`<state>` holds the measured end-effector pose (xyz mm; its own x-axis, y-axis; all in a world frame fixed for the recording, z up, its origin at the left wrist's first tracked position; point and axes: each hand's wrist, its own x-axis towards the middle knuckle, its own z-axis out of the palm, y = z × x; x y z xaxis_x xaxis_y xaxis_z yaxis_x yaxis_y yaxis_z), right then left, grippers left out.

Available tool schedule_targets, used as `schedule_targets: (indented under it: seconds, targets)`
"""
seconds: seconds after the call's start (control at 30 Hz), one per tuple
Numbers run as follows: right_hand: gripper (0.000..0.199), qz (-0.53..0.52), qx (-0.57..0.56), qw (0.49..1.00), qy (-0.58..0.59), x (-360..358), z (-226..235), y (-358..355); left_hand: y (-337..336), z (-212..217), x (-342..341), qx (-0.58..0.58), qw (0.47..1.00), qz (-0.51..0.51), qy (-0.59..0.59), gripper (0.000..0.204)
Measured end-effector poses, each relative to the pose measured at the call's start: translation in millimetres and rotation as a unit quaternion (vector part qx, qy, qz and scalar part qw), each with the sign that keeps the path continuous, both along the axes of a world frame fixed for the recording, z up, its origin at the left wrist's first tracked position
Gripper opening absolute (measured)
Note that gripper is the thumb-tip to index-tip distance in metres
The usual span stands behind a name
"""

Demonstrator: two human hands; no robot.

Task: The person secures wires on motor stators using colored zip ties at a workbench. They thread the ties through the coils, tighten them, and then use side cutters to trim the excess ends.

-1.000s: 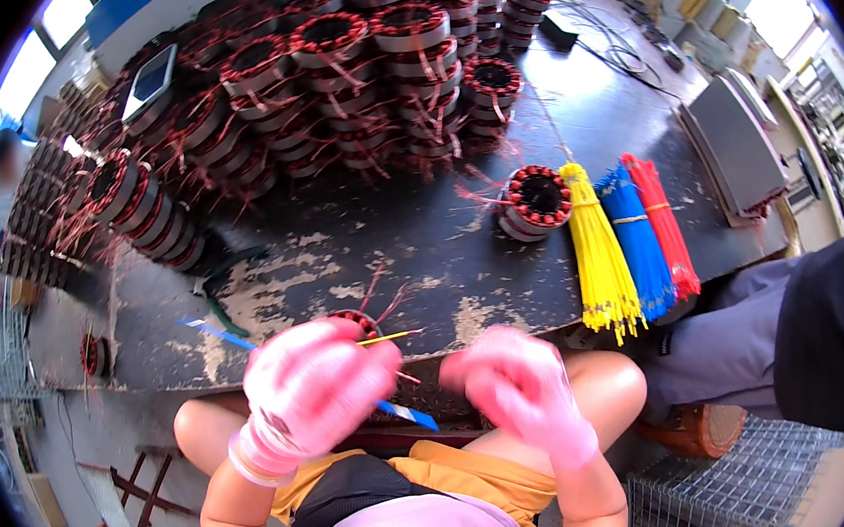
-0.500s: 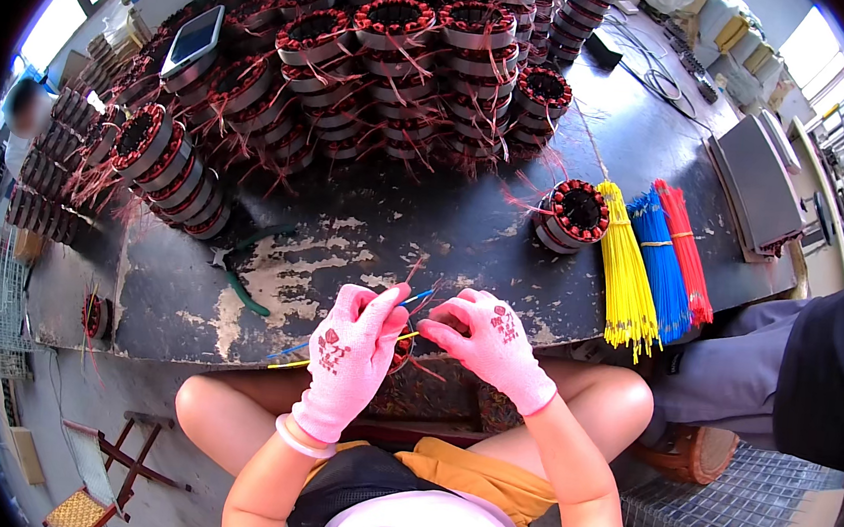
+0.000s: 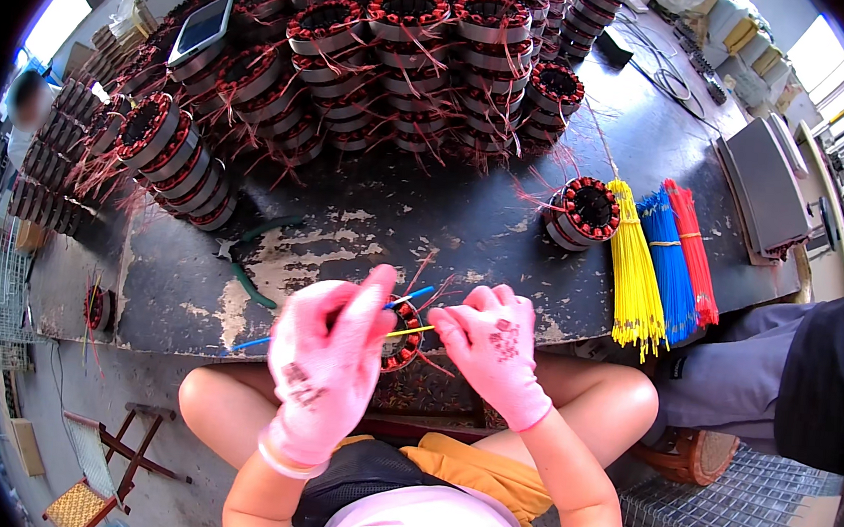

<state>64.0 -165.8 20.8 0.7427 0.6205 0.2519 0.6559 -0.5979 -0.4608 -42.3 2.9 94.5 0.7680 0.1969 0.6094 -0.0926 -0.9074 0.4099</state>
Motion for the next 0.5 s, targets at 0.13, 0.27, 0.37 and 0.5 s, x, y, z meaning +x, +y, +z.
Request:
schedule_targets:
  seconds: [0.13, 0.27, 0.37, 0.5]
  targets:
    - [0.026, 0.010, 0.013, 1.000, -0.001, 5, -5, 18, -11, -45, 14, -0.080, 0.996, 0.001, 0.036, 0.050]
    - [0.022, -0.010, 0.052, 0.994, 0.096, 9, -22, 23, -17, -74, 23, -0.090, 0.994, -0.003, 0.062, 0.049]
    - [0.018, -0.027, 0.093, 0.979, 0.182, 11, -23, 25, -17, -82, 24, -0.086, 0.994, 0.001, 0.065, 0.049]
    - [0.016, -0.034, 0.162, 0.966, 0.199, 11, -26, 16, -6, -84, 26, -0.075, 0.995, -0.013, 0.065, 0.050]
